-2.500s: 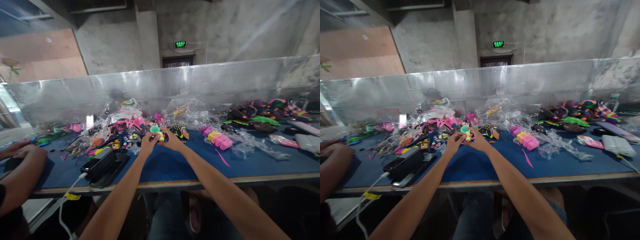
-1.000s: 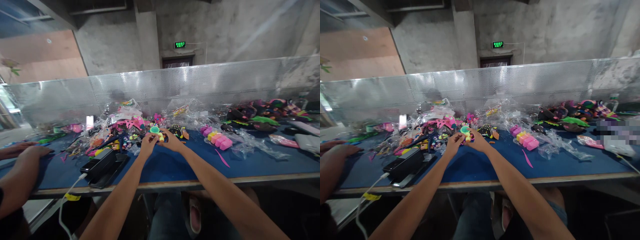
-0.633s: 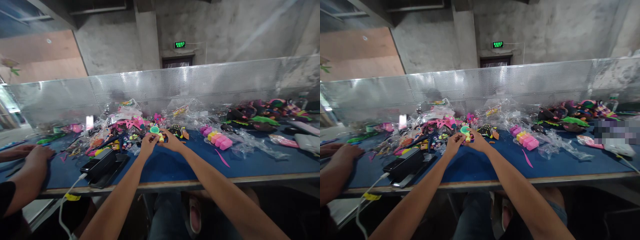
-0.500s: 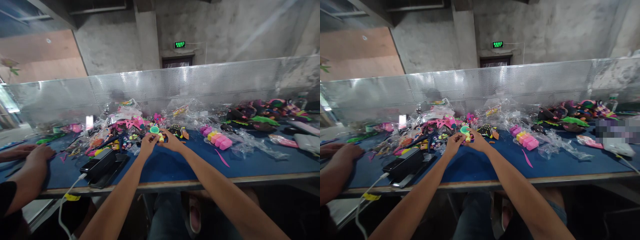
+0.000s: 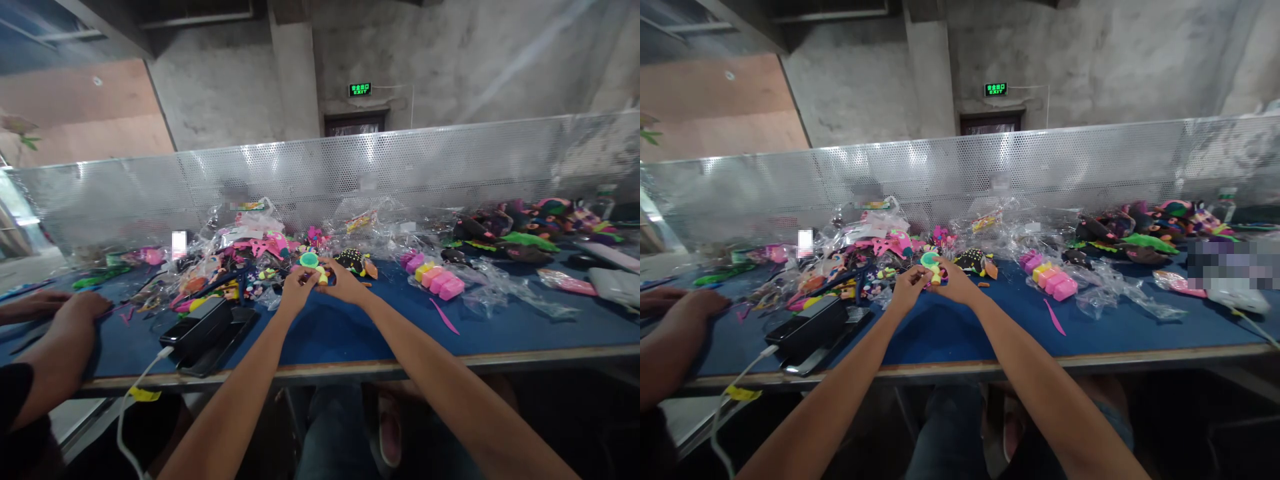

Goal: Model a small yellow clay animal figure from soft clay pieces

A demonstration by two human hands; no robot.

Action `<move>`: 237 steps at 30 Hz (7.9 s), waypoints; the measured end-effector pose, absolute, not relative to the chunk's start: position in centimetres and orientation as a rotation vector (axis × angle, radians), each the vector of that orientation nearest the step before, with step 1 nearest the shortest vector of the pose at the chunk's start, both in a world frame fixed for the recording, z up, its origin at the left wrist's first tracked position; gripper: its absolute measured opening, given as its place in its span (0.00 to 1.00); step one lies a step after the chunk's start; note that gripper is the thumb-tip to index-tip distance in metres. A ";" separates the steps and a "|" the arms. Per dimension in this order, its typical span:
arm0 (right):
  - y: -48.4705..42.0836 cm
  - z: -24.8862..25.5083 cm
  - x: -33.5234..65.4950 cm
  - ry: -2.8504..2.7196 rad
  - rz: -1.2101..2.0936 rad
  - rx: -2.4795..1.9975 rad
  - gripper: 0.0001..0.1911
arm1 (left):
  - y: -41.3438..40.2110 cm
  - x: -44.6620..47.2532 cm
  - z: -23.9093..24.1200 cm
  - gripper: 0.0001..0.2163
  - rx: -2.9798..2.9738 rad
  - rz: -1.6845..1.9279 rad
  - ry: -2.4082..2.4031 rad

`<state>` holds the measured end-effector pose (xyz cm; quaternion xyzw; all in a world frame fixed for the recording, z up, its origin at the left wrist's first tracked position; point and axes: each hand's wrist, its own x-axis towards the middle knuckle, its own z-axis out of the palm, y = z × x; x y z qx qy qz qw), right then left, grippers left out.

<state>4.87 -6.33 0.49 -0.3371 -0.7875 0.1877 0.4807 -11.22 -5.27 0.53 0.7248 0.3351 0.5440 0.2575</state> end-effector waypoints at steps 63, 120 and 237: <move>-6.2 0.4 4.7 -1.914 0.023 -0.802 0.11 | -5.6 -11.2 0.9 0.07 0.976 1.088 0.667; -6.4 0.6 6.0 -1.768 0.809 -0.776 0.23 | -5.5 -12.1 0.6 0.13 1.970 1.404 0.852; -6.4 0.9 5.5 -1.656 0.984 -0.738 0.21 | -6.3 -12.0 1.4 0.11 2.059 1.629 0.889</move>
